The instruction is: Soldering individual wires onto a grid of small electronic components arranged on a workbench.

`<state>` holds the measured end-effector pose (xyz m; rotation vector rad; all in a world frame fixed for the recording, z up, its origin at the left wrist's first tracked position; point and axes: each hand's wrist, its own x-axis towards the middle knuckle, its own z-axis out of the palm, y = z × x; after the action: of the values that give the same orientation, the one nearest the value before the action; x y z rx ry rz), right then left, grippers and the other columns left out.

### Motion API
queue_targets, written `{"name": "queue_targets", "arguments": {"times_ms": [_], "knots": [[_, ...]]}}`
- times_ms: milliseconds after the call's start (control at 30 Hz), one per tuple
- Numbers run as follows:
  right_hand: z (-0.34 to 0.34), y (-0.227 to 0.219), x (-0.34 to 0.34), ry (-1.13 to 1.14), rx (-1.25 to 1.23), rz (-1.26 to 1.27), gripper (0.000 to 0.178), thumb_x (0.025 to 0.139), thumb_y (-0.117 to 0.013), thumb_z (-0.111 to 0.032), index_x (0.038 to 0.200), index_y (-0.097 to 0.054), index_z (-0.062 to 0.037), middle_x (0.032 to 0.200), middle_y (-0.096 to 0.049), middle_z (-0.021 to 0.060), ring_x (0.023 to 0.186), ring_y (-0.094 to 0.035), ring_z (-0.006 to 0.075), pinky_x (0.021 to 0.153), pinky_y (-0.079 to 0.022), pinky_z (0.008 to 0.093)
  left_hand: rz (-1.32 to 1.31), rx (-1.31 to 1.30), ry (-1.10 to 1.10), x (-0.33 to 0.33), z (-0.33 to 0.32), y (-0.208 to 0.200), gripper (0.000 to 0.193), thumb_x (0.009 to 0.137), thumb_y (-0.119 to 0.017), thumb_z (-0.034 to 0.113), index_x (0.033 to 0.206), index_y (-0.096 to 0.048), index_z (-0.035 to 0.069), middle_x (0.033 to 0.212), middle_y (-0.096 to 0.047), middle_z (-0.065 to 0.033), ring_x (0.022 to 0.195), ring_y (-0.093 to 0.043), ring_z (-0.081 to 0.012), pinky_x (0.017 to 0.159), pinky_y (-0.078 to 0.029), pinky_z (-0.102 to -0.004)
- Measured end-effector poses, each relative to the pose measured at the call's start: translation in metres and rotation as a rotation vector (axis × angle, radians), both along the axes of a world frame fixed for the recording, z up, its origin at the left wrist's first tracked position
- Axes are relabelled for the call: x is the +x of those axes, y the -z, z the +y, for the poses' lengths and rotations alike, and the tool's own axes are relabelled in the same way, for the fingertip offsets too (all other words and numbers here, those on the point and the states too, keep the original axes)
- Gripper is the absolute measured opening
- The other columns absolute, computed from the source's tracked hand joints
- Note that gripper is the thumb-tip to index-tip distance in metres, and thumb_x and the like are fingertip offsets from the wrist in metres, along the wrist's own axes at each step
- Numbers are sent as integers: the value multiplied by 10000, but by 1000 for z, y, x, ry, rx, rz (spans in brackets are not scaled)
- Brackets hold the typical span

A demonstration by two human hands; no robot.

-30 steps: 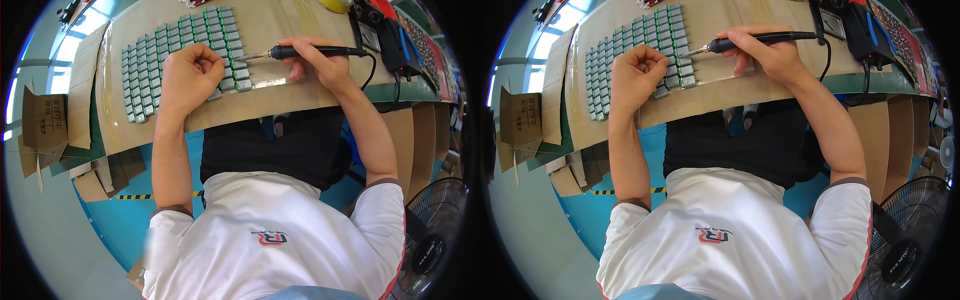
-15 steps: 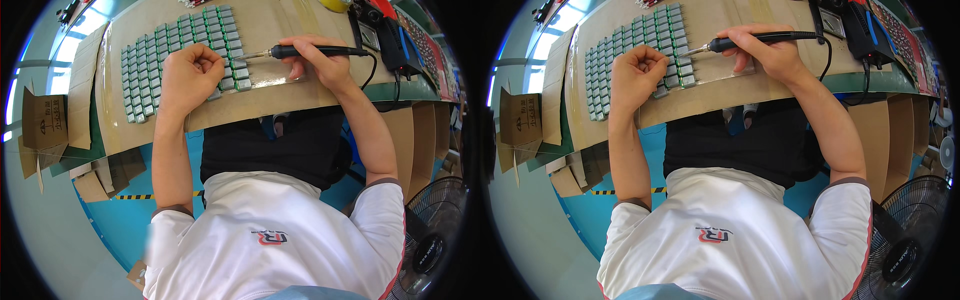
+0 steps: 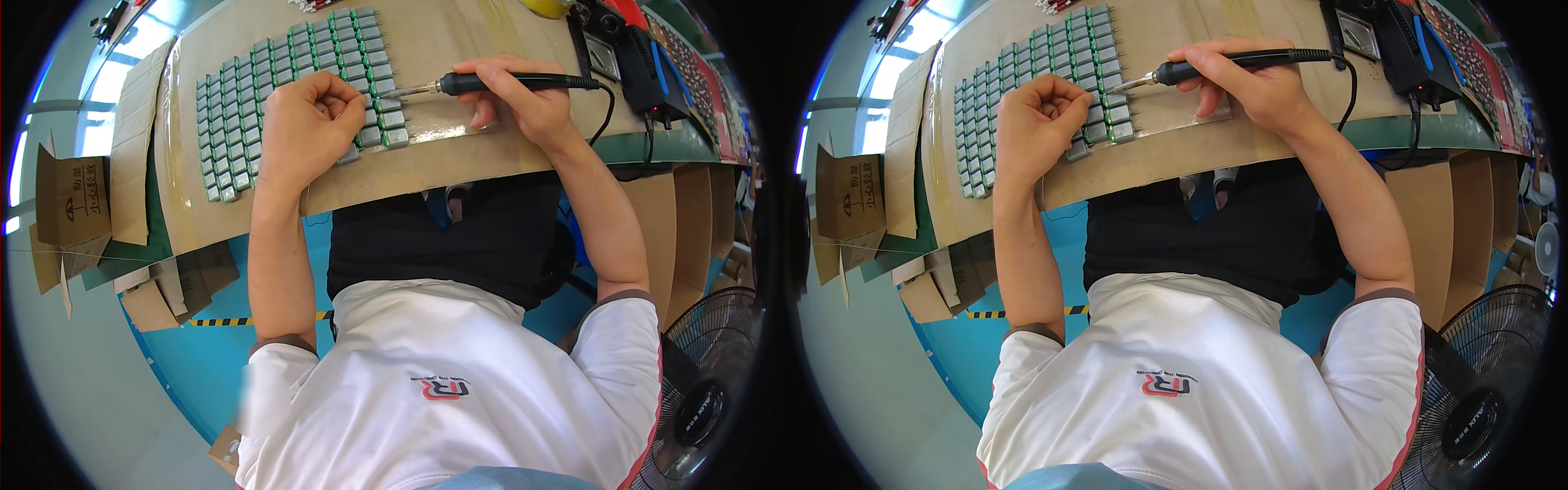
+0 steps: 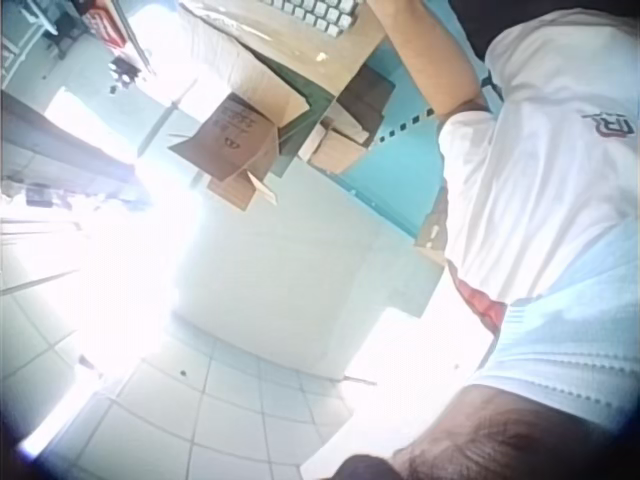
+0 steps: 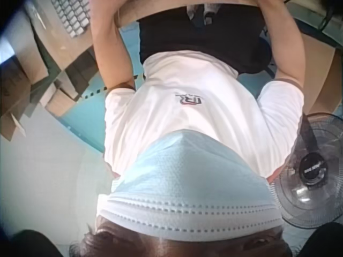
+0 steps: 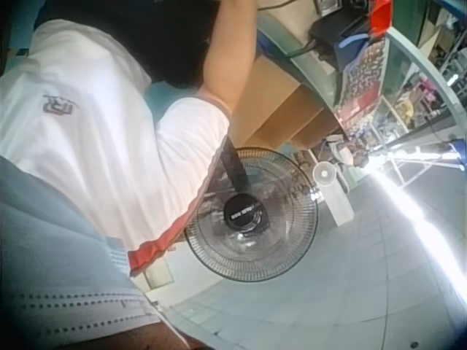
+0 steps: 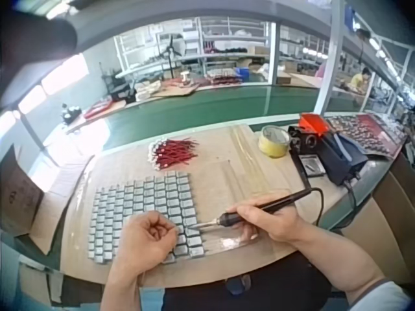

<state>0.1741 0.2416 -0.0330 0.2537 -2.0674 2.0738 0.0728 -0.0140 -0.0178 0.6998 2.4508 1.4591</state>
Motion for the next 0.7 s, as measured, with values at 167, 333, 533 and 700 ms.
{"name": "queue_targets", "arguments": {"times_ms": [167, 333, 533, 700], "knots": [[-1, -1, 0, 1, 9, -13, 238, 984, -586, -100, 1093, -712, 70, 829, -721, 120, 636, -693, 149, 714, -599, 279, 11, -10, 4, -1, -1, 1, 96, 791, -721, 59, 796, -695, -34, 612, -602, 4, 560, -476, -26, 522, -400, -206], [-1, 0, 0, 12, 55, -6, 264, 999, -552, -100, 1114, -688, 95, 839, -716, 149, 635, -681, 156, 661, -589, 285, 17, -19, 0, 1, 0, -2, 97, 792, -723, 62, 799, -698, -32, 610, -601, 4, 558, -476, -27, 521, -399, -206], [-2, -1, 0, 15, 18, -9, 239, 982, -592, -102, 1093, -711, 73, 806, -720, 120, 640, -698, 153, 710, -597, 274, 26, -26, 5, 1, 0, -2, 97, 793, -723, 63, 802, -701, -30, 612, -608, -3, 562, -484, -30, 526, -405, -211], [-2, -2, 0, 16, 26, -10, 239, 983, -590, -99, 1093, -711, 75, 783, -718, 117, 639, -699, 153, 706, -596, 272, 31, -18, 14, 2, 1, -3, 93, 794, -723, 61, 804, -703, -29, 614, -610, -4, 562, -487, -33, 527, -408, -214]]}}
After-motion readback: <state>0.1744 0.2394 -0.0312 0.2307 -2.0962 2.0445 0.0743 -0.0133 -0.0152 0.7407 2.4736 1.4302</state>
